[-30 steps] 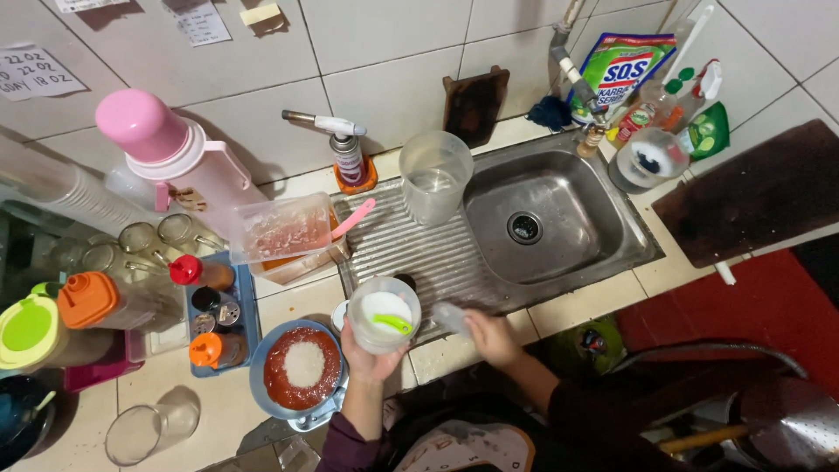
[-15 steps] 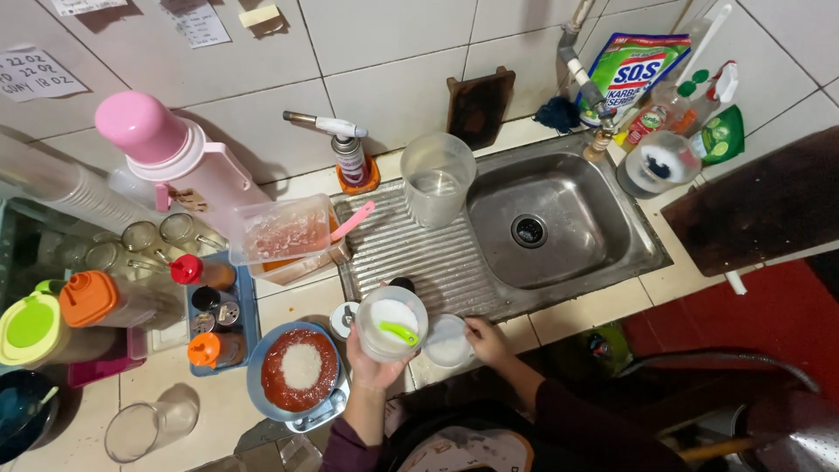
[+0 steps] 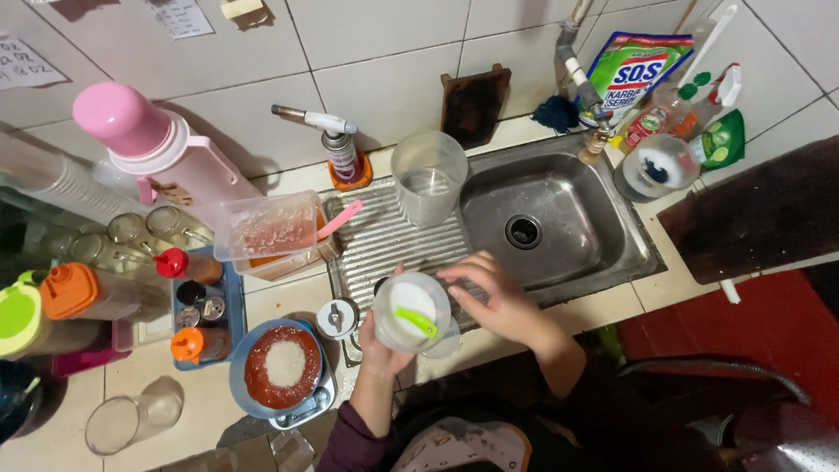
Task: The person opens the refrigerator and organizes several snack packets in the door shelves. Then the person scoops a white powder from a container and adds it to a red sauce in a bowl on a digital scale, repeating the process with a second container.
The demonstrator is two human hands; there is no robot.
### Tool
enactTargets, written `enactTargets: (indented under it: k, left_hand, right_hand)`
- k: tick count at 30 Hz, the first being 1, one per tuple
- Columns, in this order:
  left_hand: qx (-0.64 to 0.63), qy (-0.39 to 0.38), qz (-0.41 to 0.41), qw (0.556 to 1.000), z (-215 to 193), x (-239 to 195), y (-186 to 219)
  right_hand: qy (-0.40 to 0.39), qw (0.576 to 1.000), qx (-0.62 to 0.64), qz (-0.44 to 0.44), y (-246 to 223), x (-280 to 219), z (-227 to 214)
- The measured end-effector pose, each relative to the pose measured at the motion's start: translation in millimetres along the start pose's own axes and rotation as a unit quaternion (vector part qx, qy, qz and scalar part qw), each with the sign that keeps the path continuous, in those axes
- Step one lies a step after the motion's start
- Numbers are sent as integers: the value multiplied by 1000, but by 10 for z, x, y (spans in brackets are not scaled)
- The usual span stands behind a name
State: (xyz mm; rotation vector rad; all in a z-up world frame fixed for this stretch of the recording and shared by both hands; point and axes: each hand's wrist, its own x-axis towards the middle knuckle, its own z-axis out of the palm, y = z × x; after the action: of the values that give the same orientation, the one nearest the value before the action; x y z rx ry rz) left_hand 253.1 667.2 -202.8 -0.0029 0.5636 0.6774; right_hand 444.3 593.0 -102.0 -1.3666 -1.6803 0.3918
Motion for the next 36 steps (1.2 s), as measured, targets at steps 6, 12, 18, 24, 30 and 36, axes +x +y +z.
enactTargets:
  k: [6,12,18,24,30,36]
  left_hand:
    - [33,-129,49,990,-41,229,-93]
    - [84,-279,101,951,72,408,-75]
    - [105,-334,139,927,162,403,-86]
    - [110,-331,155,924,130,485,-123]
    - [145,-296,171,929,93,518,-204]
    - [55,-142,122,981,222,398,-276]
  right_hand:
    - [4,995,-61,-73,-34,244,-181]
    - [-15,987,-109,-117,-121,418,-226]
    - [-29,986,-98,-132,-81,485,-332]
    - [-37,987,-89,-130,-129,531,-415]
    - [-171,945,-265,-85,143,401,-198]
    - [-237,912,-332,-38,361,305,-15]
